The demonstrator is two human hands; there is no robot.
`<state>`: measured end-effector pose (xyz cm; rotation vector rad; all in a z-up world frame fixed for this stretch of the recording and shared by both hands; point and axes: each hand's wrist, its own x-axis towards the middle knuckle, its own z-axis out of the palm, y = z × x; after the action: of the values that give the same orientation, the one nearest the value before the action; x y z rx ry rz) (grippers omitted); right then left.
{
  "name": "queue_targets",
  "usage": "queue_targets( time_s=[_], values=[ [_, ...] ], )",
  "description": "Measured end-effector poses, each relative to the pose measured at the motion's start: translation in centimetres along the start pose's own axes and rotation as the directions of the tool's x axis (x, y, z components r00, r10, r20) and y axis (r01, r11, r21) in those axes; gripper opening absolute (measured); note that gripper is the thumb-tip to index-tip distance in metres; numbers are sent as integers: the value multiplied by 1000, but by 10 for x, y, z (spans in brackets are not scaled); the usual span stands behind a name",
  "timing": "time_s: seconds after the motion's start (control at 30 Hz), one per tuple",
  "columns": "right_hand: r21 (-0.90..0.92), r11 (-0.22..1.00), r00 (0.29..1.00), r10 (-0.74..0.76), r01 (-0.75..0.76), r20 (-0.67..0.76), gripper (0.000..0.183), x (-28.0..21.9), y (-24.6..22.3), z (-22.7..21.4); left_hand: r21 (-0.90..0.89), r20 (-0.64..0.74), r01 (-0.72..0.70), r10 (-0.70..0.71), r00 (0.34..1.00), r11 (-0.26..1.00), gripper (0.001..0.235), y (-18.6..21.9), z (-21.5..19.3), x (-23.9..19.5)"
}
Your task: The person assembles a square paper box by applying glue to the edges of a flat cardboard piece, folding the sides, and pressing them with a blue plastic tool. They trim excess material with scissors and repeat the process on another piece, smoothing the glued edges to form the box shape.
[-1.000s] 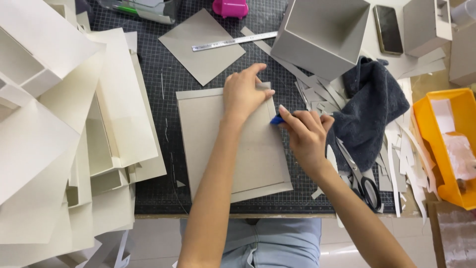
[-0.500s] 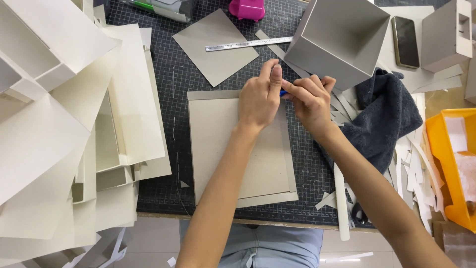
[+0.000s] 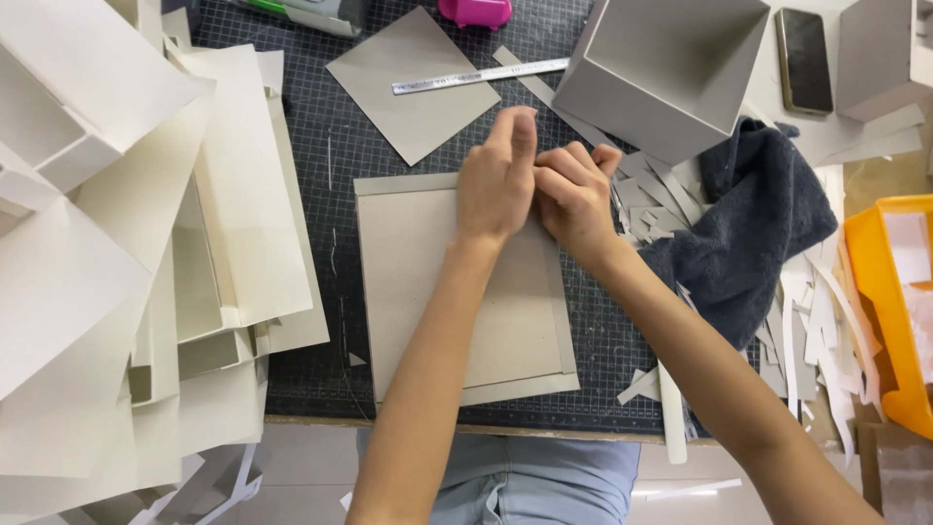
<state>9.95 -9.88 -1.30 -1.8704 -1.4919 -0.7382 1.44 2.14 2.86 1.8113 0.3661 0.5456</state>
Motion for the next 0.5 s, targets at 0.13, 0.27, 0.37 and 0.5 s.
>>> queue_targets(
  time_s=[0.13,0.27,0.37,0.5],
  values=[
    [27,998,997,52,-54,51,15,5,-20,-31,42,-1,9,-9,1000,999,84,-5,2,0],
    [144,934,935,299,-328,190,39,-29,-72,-100,47,-18,-8,8,1000,999,89,-5,6,0],
    [97,915,894,355,-393,275,37,-94,-111,-140,70,40,32,-35,999,997,97,-2,4,5],
    [-92,954,942,295,-284,156,14,-110,-148,-155,121,125,66,-81,989,990,105,4,2,6]
  ],
)
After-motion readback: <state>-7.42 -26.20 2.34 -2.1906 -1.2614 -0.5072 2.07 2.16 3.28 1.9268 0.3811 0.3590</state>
